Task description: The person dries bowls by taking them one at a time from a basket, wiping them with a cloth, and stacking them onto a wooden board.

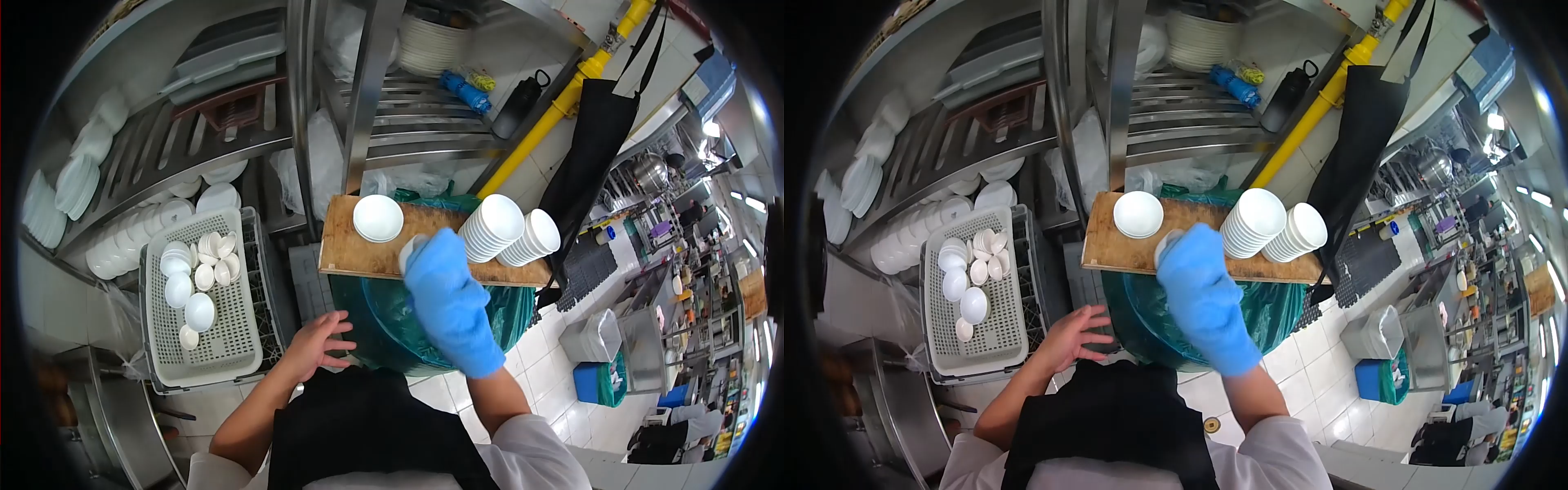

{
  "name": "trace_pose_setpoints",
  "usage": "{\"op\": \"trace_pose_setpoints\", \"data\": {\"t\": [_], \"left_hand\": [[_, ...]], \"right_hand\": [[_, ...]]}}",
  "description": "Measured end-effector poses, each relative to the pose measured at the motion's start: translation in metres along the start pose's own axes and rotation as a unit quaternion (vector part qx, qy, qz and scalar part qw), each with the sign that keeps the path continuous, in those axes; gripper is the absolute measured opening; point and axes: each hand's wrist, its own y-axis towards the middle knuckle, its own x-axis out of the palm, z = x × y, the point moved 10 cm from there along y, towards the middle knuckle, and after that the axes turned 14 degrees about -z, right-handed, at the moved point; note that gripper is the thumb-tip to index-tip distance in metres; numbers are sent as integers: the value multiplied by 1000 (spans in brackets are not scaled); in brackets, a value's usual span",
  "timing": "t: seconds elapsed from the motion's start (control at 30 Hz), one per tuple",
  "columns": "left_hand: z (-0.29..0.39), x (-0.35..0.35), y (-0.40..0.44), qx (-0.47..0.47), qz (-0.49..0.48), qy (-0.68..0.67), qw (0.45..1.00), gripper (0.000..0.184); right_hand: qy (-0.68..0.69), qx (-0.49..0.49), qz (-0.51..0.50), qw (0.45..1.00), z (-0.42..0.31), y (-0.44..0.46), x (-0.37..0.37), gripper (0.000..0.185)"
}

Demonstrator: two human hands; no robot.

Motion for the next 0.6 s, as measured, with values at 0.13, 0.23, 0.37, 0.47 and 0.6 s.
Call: {"op": "trace_pose_setpoints", "data": {"t": [0.13, 0.23, 0.37, 0.47, 0.6], "left_hand": [[-8, -23, -22, 11, 79, 66, 995, 50], [-17, -33, -37, 16, 118, 44, 992, 43], [-36, -53, -51, 20, 160, 22, 987, 41], [-42, -77, -59, 55, 190, 77, 977, 46], [-10, -128, -99, 98, 363, 231, 897, 36]], "right_hand": [[133, 41, 32, 990, 59, 29, 33, 11], [186, 59, 26, 980, 81, 38, 57, 9], [245, 65, 31, 967, 90, 43, 74, 9], [314, 56, 61, 946, 85, 44, 71, 11], [383, 56, 112, 915, 79, 33, 40, 11]]}}
